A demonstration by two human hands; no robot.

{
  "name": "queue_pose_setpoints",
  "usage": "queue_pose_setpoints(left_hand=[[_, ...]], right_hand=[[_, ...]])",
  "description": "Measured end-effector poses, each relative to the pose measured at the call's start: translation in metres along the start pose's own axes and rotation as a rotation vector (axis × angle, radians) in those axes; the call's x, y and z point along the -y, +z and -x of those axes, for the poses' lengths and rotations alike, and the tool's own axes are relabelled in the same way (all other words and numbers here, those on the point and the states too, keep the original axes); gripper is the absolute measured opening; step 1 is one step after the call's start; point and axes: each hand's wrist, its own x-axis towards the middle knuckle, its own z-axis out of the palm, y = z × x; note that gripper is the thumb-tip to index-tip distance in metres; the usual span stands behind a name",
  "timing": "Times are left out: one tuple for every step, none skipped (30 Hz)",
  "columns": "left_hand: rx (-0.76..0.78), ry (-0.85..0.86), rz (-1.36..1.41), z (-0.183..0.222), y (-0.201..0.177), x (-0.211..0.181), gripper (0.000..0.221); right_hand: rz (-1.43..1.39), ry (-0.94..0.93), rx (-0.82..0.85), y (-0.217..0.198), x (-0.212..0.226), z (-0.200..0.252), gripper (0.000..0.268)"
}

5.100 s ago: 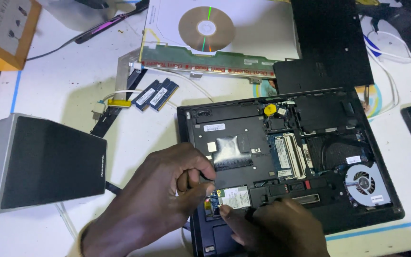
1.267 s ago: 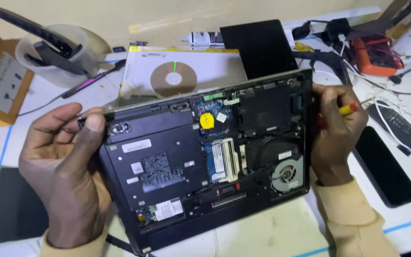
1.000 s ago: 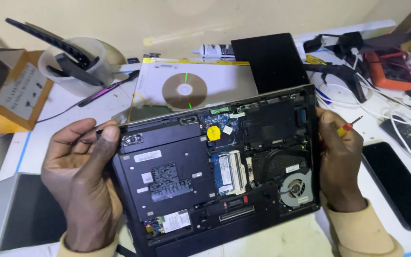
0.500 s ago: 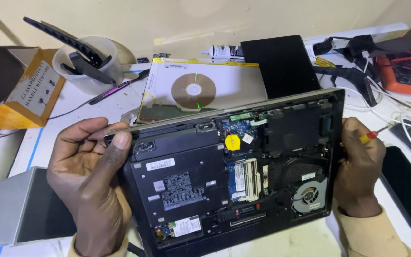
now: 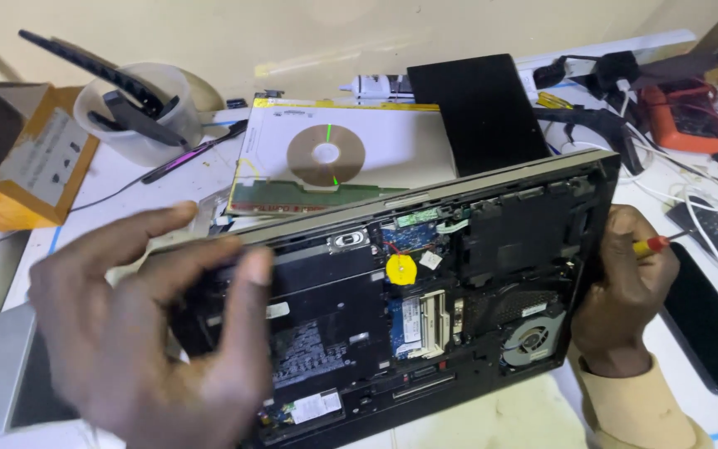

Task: Disassembling a laptop by prying open the bottom case and removing internal components like RAM modules and wireless cards.

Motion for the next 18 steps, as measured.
queue_pose_setpoints(left_hand=[[0.021, 0.087, -0.064, -0.002, -0.001, -0.009, 0.014], [0.023, 0.091, -0.051, -0.01, 0.007, -0.019, 0.014], [0.023, 0.18, 0.012, -0.018, 0.013, -0.029, 0.014], [0.024, 0.269, 0.076, -0.026, 0.018, -0.04, 0.017], [0.024, 0.272, 0.079, -0.025, 0.021, -0.042, 0.017], [0.082, 0.319, 0.025, -0.024, 0.024, -0.044, 0.024], [0.141, 0.372, -0.029, -0.024, 0.027, -0.046, 0.033], [0.143, 0.381, -0.028, -0.023, 0.031, -0.046, 0.033], [0.146, 0.342, -0.037, -0.021, 0.035, -0.048, 0.031], [0.149, 0.304, -0.046, -0.018, 0.04, -0.049, 0.03], [0.151, 0.307, -0.046, -0.016, 0.043, -0.05, 0.03], [0.154, 0.28, 0.007, -0.014, 0.045, -0.049, 0.022], [0.156, 0.25, 0.059, -0.011, 0.048, -0.049, 0.014], [0.157, 0.249, 0.058, -0.009, 0.05, -0.05, 0.014], [0.143, 0.254, 0.09, -0.007, 0.051, -0.05, 0.011], [0.129, 0.26, 0.121, -0.005, 0.052, -0.051, 0.009], [0.126, 0.259, 0.119, -0.004, 0.053, -0.052, 0.009], [0.117, 0.25, 0.13, -0.003, 0.054, -0.052, 0.015]], right_hand=[[-0.044, -0.033, -0.015, 0.002, 0.004, -0.001, 0.045], [-0.036, -0.035, -0.025, -0.002, 0.001, -0.001, 0.045], [-0.016, -0.021, -0.033, -0.003, -0.003, 0.0, 0.042], [0.003, -0.008, -0.042, -0.005, -0.007, 0.001, 0.042], [0.003, -0.009, -0.045, -0.005, -0.006, 0.001, 0.042], [-0.019, 0.013, -0.037, -0.006, -0.006, 0.002, 0.041], [-0.045, 0.036, -0.033, -0.006, -0.005, 0.002, 0.04], [-0.048, 0.037, -0.041, -0.004, -0.004, 0.002, 0.04], [0.008, 0.042, -0.032, -0.006, -0.002, 0.001, 0.041], [0.063, 0.047, -0.023, -0.007, -0.001, 0.001, 0.042], [0.062, 0.048, -0.026, -0.006, 0.001, 0.001, 0.042], [0.031, 0.055, -0.013, -0.004, 0.003, 0.001, 0.042], [0.001, 0.062, 0.004, -0.003, 0.006, 0.0, 0.042], [0.002, 0.063, 0.005, -0.004, 0.006, 0.001, 0.042], [0.009, 0.053, 0.013, -0.004, 0.006, 0.0, 0.044], [0.017, 0.043, 0.022, -0.004, 0.007, 0.0, 0.045], [0.016, 0.041, 0.023, -0.004, 0.006, 0.0, 0.045], [0.002, 0.044, 0.009, -0.004, 0.005, 0.0, 0.044]])
